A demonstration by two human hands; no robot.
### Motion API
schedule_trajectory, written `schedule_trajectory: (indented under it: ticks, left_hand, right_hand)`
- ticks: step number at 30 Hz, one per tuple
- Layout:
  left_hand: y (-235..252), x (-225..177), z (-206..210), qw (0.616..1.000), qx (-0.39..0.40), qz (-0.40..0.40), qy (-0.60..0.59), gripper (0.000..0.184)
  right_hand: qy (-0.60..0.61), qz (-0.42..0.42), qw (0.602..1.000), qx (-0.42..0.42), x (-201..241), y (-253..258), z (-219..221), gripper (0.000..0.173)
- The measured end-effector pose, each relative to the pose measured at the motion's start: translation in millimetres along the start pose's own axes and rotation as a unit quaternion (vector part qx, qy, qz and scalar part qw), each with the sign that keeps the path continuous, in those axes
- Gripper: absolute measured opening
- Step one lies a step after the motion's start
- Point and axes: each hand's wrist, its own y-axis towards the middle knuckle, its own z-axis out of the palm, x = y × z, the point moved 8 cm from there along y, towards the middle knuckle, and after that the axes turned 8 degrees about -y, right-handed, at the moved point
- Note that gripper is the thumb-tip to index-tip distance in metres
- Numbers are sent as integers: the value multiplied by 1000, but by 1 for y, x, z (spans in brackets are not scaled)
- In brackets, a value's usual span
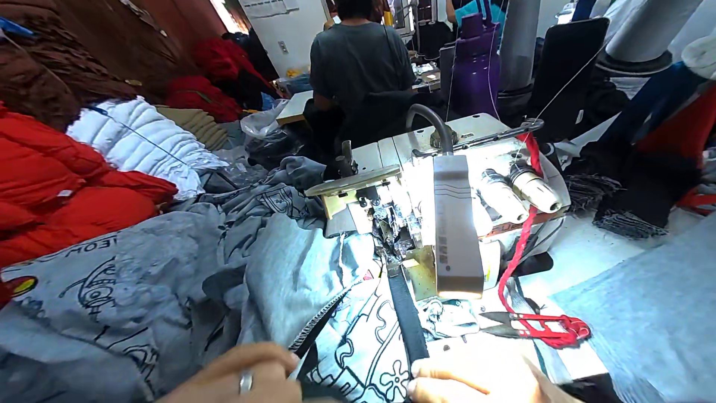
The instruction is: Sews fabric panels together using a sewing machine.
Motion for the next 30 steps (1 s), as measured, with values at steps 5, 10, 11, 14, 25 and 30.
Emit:
schedule_trajectory:
  ticks: [5,10,11,14,25,30]
  left_hand:
    - [22,39,40,996,6,-65,62,40]
    - [14,51,48,979,0,-120,167,44]
    - [13,53,46,978,3,-125,167,44]
    - [13,55,43,978,10,-123,166,43]
    - [19,73,36,981,-14,-111,158,37]
    - [22,98,30,957,-166,-18,236,45]
  right_hand:
    - [26,54,998,-36,-7,-17,7,15]
    - [42,64,996,-38,-8,-16,7,16]
    - [43,67,996,-35,-8,-14,8,16]
    - [38,66,997,-32,-5,-11,9,15]
    - [23,71,996,-49,-13,-5,19,15]
    - [-18,40,993,-109,-31,12,25,15]
